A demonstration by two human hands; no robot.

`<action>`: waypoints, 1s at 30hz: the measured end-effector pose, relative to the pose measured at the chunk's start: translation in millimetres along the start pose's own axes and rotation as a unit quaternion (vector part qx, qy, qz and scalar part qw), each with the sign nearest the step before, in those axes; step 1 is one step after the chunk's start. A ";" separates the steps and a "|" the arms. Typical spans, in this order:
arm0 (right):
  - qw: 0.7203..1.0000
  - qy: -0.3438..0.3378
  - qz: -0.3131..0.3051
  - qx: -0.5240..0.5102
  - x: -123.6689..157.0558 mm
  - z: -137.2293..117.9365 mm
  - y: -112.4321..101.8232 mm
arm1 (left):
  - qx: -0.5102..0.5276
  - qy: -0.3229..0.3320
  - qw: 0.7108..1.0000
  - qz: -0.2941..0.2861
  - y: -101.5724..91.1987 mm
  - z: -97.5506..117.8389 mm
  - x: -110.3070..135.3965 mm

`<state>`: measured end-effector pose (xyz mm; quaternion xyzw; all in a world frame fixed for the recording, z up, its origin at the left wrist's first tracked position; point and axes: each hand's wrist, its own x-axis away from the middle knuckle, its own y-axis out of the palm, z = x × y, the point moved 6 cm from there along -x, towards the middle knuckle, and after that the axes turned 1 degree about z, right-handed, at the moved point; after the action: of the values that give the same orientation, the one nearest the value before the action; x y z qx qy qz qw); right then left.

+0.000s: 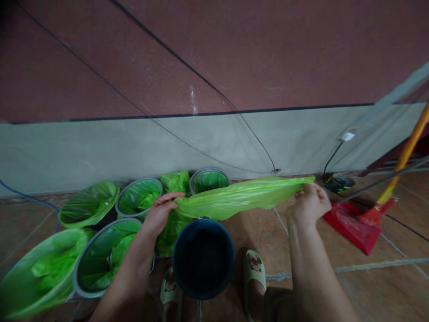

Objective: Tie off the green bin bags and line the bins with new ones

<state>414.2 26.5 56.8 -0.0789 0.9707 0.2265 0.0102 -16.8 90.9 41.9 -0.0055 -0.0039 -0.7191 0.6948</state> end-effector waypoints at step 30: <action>0.999 -0.035 -0.001 0.007 -7.1 4.6 -4.8 | -0.266 0.102 0.958 0.022 -3.8 -1.5 -5.7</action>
<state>421.8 25.3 50.9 -0.0720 0.9712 0.2224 0.0449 -20.3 96.7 40.3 -0.1168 0.2579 -0.6759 0.6804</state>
